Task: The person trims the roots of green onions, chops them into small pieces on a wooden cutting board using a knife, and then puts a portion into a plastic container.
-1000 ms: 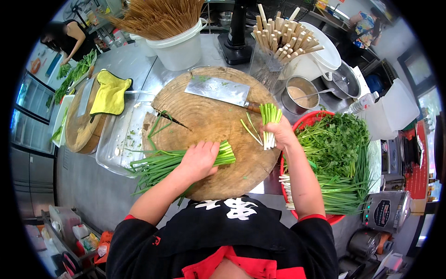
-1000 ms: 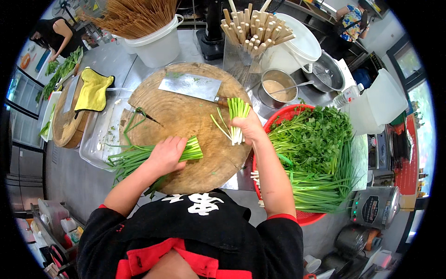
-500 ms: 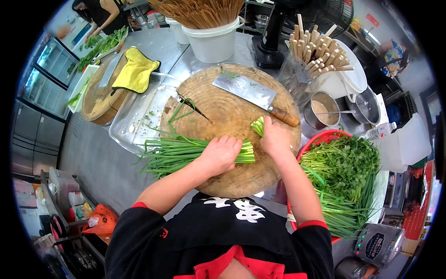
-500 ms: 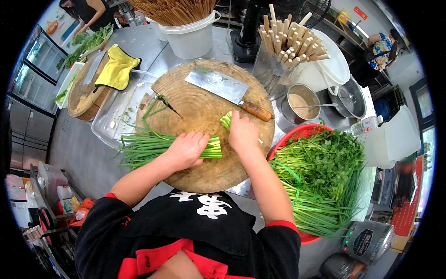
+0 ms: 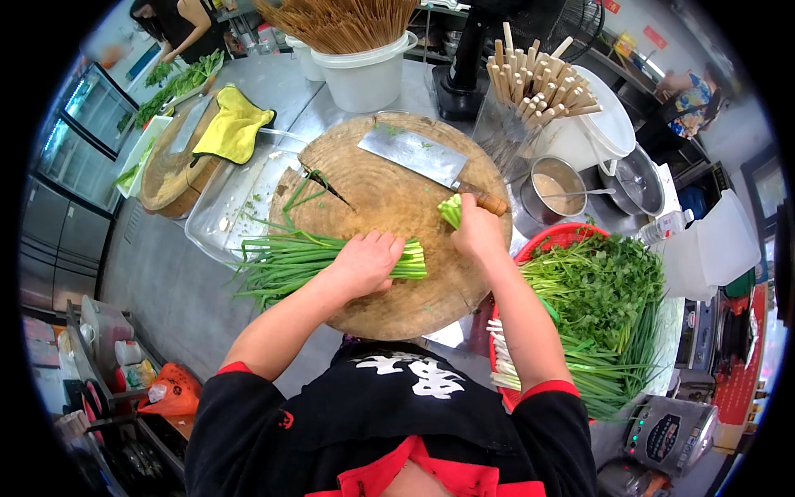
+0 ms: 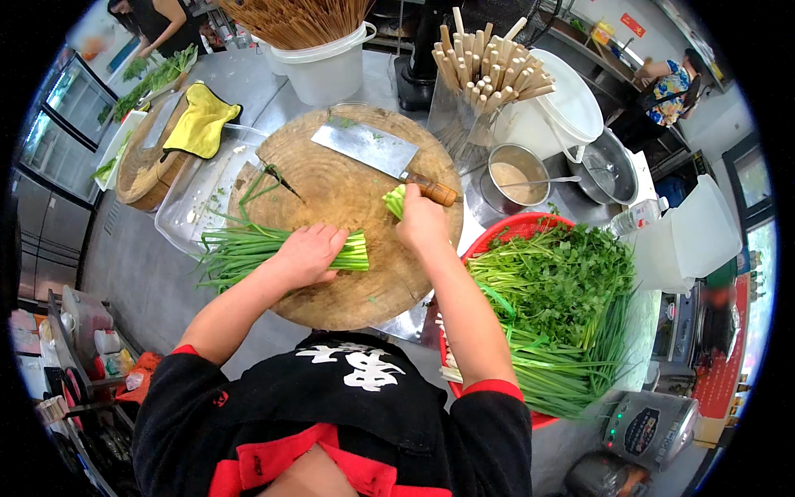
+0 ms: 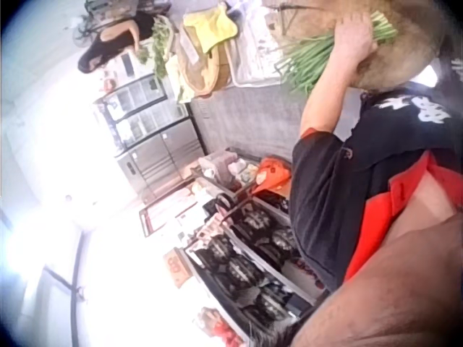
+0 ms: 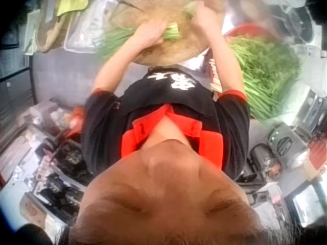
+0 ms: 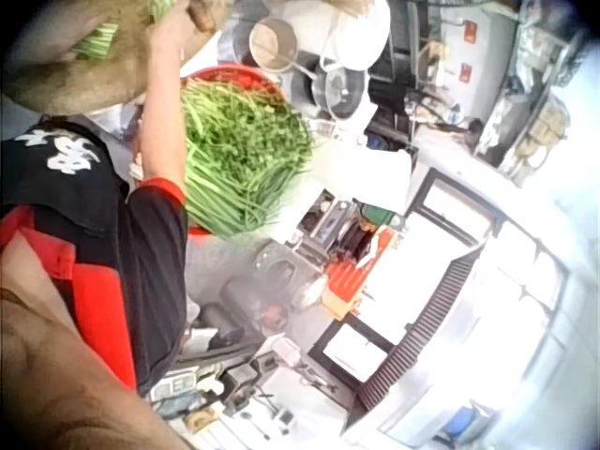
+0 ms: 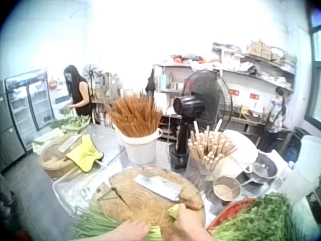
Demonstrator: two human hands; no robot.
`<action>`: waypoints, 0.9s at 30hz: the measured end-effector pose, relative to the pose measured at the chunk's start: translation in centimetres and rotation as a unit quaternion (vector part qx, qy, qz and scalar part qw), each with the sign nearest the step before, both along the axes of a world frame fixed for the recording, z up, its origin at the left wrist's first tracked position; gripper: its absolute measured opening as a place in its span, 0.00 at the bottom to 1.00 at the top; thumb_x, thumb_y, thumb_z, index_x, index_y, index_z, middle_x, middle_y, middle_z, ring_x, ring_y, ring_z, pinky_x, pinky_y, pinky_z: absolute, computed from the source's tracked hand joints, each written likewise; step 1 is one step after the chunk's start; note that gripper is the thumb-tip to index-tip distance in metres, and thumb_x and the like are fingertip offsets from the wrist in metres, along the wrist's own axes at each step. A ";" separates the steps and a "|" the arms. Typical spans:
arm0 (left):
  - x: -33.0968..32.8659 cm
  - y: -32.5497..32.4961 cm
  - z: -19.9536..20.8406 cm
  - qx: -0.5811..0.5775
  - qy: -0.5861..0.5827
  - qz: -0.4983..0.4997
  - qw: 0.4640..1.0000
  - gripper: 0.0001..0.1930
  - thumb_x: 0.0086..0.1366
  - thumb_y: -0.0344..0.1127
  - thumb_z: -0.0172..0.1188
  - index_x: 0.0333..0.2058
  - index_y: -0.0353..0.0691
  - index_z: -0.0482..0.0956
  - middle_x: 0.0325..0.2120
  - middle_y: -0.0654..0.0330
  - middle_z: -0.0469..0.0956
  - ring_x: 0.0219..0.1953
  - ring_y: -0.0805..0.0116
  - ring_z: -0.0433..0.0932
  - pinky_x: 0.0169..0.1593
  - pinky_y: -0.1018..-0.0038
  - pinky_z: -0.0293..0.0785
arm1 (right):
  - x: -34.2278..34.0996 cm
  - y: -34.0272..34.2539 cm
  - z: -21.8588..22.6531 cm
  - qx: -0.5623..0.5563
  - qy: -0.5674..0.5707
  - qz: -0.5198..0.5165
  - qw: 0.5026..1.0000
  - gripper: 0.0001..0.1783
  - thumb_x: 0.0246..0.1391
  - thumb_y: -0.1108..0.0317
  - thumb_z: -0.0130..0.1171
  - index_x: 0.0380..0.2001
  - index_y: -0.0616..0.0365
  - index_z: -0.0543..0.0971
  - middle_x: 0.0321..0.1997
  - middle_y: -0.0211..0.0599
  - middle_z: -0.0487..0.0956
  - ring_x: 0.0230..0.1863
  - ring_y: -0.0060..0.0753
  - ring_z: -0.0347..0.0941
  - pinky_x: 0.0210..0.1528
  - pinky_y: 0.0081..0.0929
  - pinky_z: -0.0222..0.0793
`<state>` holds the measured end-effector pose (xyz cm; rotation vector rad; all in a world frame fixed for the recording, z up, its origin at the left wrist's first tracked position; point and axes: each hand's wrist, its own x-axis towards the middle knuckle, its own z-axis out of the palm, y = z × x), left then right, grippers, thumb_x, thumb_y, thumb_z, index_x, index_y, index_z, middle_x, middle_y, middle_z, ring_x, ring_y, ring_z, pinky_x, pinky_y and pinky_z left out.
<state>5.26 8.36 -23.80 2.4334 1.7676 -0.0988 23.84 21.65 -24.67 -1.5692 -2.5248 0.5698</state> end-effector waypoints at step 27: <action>0.8 6.4 0.1 0.000 -0.034 0.010 0.999 0.38 0.48 0.50 0.68 0.54 0.36 0.63 0.50 0.46 0.70 0.54 0.48 0.69 0.54 0.54 0.68 | 8.5 -19.5 -2.9 -0.449 0.853 0.007 0.264 0.36 0.38 0.77 0.57 0.56 0.48 0.67 0.31 0.28 0.65 0.30 0.25 0.61 0.33 0.24 0.64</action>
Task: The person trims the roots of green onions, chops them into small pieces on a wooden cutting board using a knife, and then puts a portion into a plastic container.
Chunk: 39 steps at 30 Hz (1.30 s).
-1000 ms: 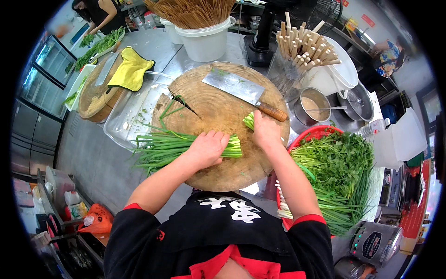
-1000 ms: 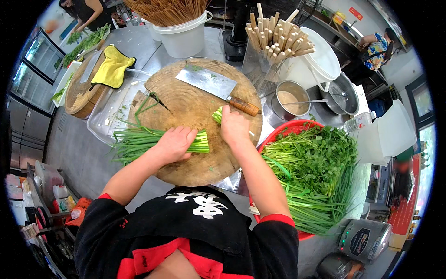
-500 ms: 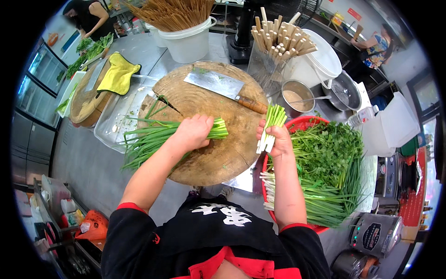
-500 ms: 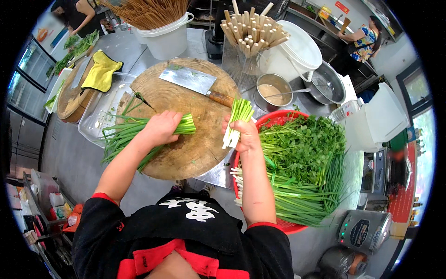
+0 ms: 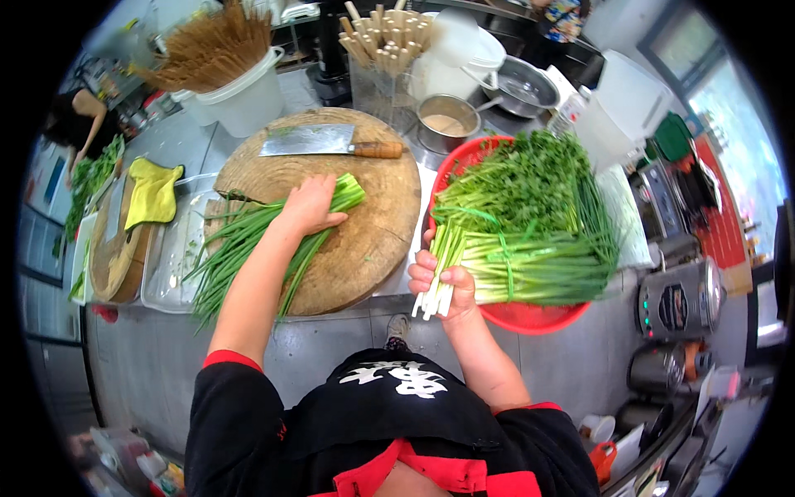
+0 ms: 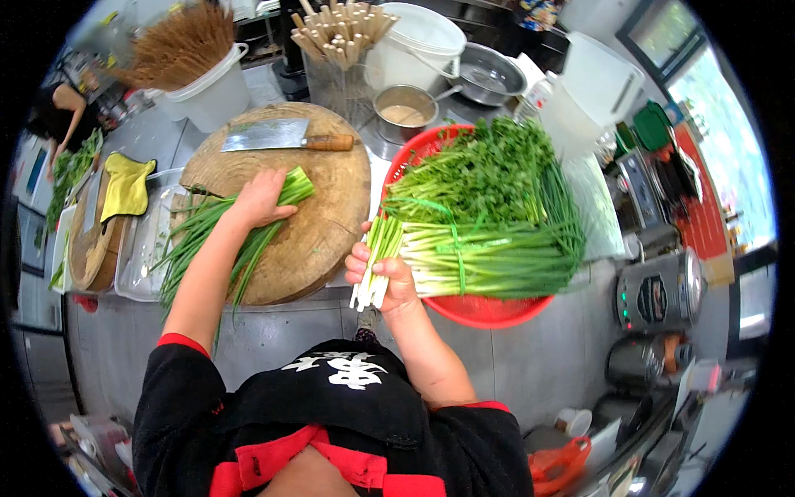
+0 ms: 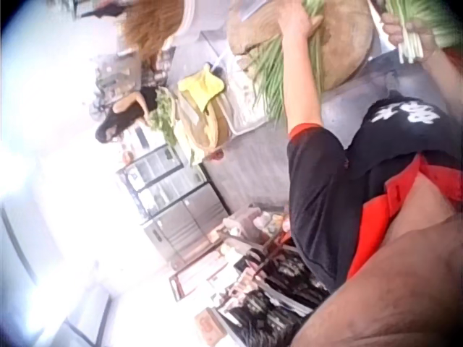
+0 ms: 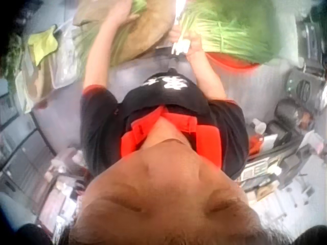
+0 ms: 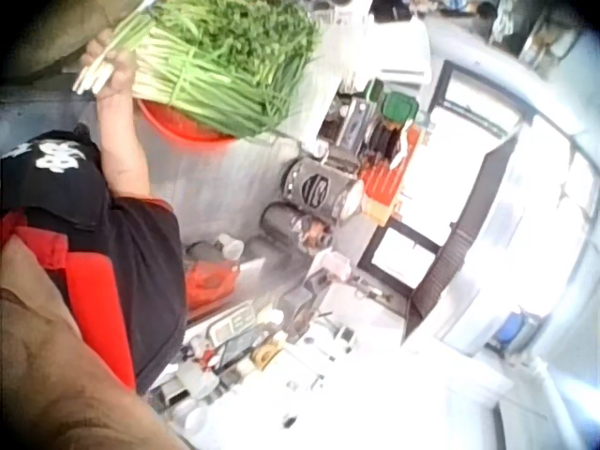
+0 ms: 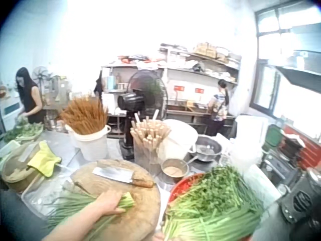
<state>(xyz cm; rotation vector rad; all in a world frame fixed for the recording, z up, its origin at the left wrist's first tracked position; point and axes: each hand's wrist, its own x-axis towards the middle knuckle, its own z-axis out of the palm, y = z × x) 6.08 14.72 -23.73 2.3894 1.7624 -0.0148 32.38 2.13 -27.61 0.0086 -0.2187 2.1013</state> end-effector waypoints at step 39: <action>42.8 -41.0 -0.7 -0.575 -0.366 -0.244 0.690 0.06 0.61 0.29 0.60 0.36 0.35 0.77 0.27 0.64 0.78 0.29 0.78 0.76 0.34 0.79 0.75 | 24.0 -43.7 -1.0 -0.185 -0.309 -0.508 0.782 0.21 0.40 0.81 0.53 0.43 0.63 0.72 0.34 0.38 0.77 0.33 0.33 0.78 0.37 0.34 0.80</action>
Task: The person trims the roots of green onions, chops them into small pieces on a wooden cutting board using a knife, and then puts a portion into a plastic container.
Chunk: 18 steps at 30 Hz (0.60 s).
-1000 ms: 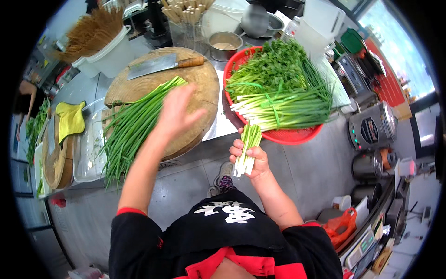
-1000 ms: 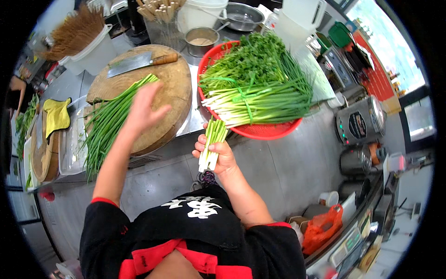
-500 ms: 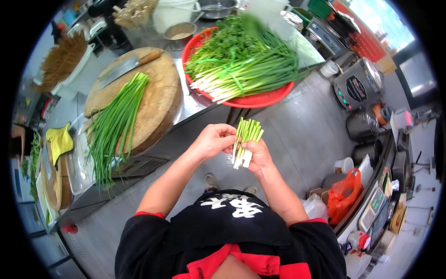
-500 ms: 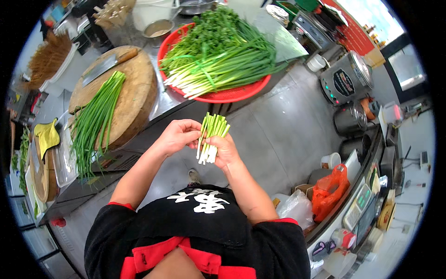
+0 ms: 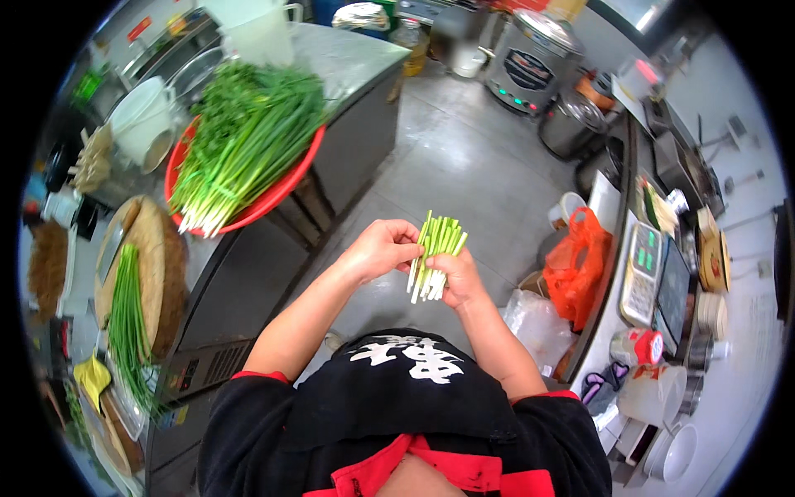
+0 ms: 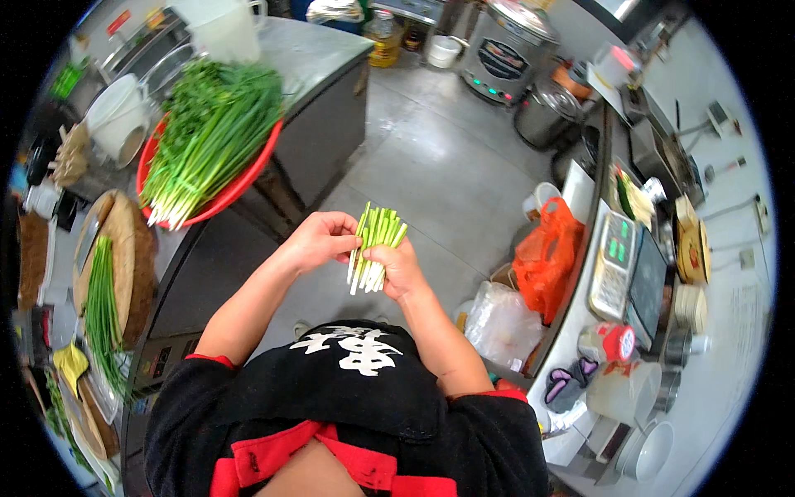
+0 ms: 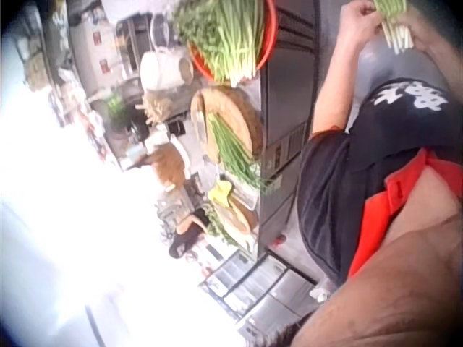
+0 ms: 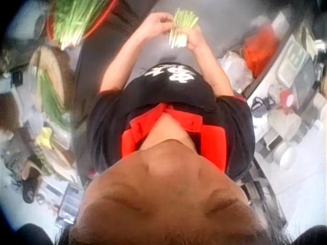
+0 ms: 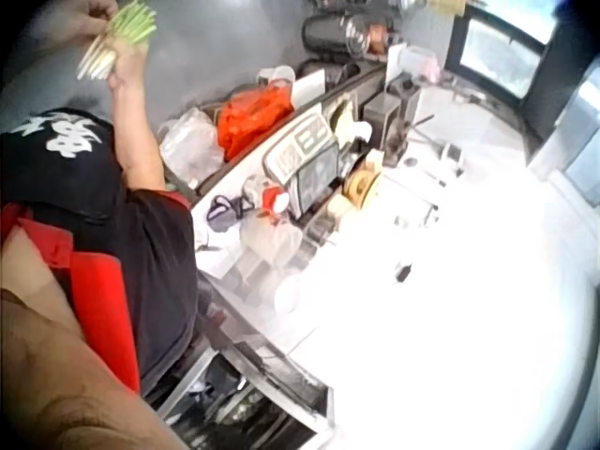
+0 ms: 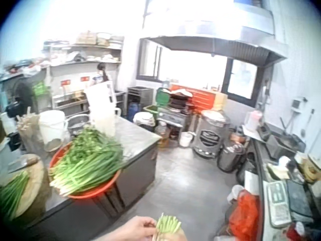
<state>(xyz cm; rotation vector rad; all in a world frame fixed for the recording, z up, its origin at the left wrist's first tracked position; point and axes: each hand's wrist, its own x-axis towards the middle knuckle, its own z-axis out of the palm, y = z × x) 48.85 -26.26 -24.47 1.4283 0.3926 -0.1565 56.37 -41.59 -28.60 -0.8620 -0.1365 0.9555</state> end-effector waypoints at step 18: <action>20.5 -9.3 -4.7 -0.112 0.095 -0.167 0.975 0.12 0.62 0.24 0.54 0.45 0.32 0.71 0.35 0.56 0.80 0.35 0.71 0.81 0.39 0.75 0.79 | 12.6 -13.2 -7.6 0.153 0.256 -0.145 0.943 0.25 0.45 0.71 0.52 0.49 0.72 0.69 0.43 0.51 0.76 0.45 0.50 0.75 0.55 0.46 0.70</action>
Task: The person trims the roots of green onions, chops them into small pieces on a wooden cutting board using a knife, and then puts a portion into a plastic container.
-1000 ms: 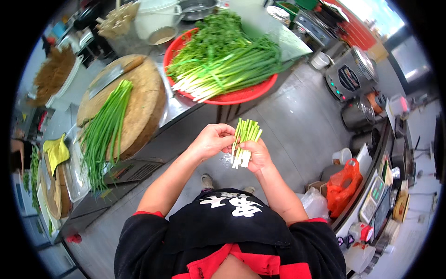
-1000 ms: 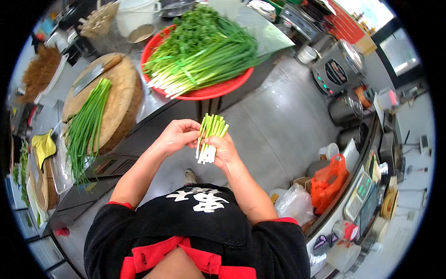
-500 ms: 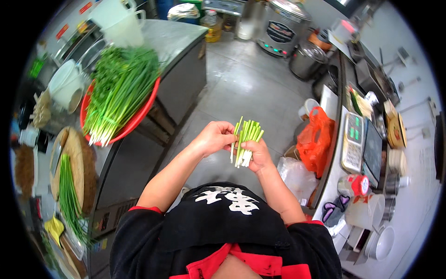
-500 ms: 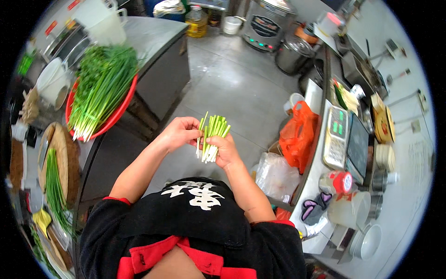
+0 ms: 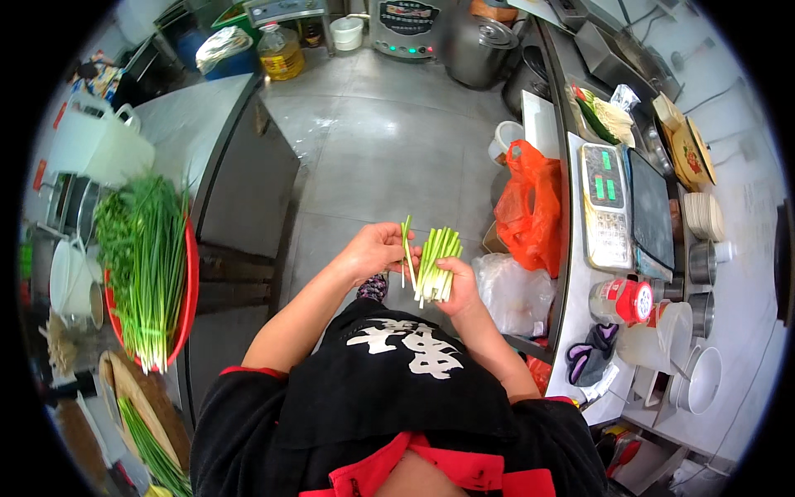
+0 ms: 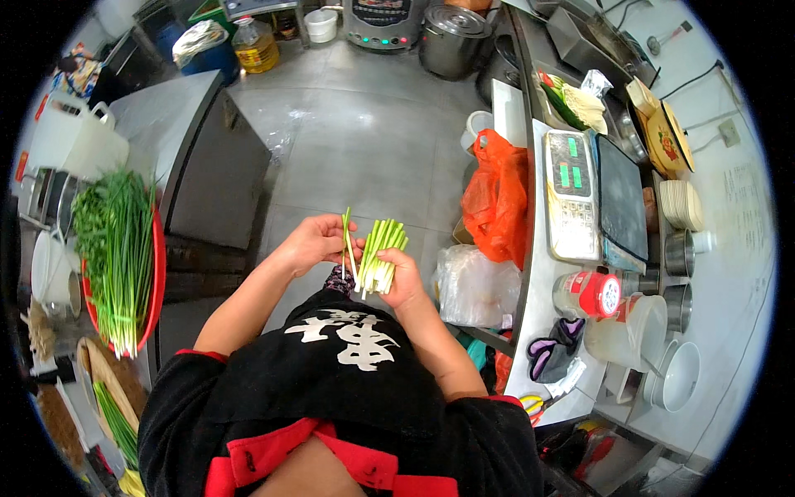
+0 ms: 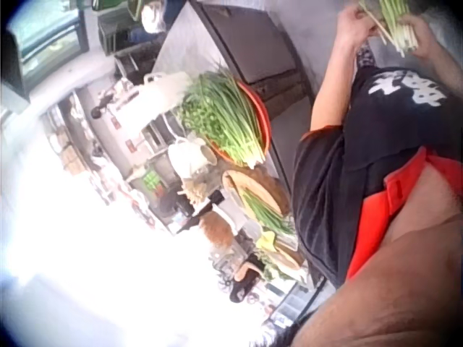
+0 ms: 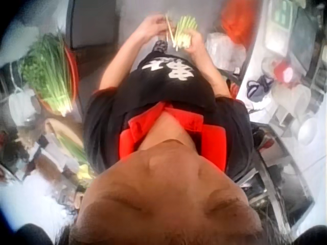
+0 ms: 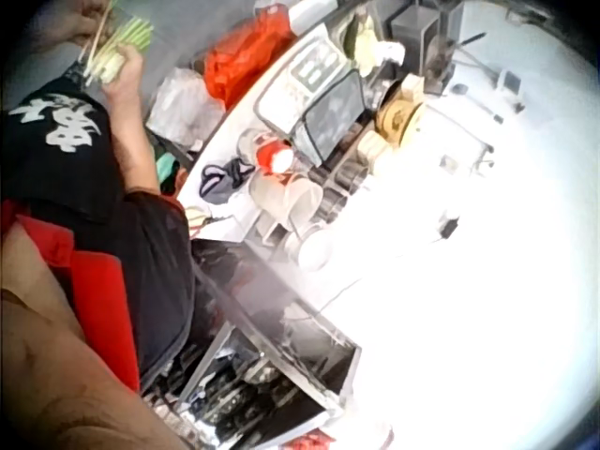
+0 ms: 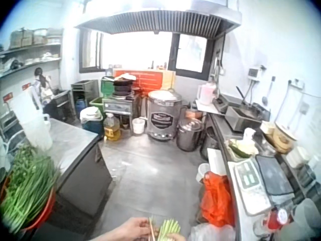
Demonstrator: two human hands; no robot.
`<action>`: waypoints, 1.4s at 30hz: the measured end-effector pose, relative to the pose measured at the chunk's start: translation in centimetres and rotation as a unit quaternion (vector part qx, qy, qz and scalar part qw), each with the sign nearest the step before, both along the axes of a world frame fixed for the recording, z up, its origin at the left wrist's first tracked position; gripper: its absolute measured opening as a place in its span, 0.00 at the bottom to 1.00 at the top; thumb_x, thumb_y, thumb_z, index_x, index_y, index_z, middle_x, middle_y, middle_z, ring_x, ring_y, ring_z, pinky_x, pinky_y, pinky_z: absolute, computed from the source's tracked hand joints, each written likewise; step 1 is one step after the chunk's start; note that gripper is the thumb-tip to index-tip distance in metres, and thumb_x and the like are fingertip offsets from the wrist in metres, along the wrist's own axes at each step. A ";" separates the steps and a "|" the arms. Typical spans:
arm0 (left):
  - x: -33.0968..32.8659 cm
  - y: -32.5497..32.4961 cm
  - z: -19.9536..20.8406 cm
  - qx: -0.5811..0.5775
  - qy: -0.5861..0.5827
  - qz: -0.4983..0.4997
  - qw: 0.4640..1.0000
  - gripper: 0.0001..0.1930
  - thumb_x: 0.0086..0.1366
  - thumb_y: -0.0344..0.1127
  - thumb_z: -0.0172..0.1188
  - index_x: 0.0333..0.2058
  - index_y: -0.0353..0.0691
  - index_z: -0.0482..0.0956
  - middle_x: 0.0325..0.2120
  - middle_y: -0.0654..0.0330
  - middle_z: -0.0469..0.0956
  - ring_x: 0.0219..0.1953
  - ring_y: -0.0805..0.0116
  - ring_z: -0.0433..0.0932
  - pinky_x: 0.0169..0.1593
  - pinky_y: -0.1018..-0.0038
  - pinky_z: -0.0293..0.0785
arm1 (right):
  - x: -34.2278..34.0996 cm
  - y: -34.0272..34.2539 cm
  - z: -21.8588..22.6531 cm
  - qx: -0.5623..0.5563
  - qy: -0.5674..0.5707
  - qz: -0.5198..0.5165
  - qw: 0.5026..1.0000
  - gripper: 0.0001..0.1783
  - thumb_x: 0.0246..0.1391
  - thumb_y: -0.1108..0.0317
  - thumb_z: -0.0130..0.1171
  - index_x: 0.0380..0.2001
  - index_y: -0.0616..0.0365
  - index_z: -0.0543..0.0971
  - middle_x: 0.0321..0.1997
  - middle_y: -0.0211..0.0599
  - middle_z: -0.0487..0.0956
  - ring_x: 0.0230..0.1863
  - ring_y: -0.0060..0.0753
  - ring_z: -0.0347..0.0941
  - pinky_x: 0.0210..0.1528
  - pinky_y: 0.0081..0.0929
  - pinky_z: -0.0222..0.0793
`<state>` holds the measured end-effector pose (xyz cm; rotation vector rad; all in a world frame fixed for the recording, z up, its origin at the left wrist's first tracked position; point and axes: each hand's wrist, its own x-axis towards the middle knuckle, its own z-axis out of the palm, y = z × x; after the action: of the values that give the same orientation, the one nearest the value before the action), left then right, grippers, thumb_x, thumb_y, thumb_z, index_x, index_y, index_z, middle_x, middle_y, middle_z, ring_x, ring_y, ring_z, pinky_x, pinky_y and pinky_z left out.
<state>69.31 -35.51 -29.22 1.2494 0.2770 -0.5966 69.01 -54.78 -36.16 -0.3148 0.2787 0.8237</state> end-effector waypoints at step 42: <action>38.4 -4.3 -5.5 0.008 0.114 0.084 0.990 0.16 0.55 0.14 0.53 0.42 0.35 0.74 0.33 0.58 0.77 0.31 0.67 0.78 0.35 0.75 0.74 | 58.1 -34.4 4.7 -0.684 -0.176 -0.290 0.645 0.29 0.33 0.81 0.60 0.45 0.65 0.68 0.37 0.39 0.75 0.37 0.34 0.74 0.41 0.30 0.72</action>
<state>107.66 -39.77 -34.72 1.1595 0.5741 -0.5929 127.08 -89.18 -31.43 -1.7099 0.5647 -0.2817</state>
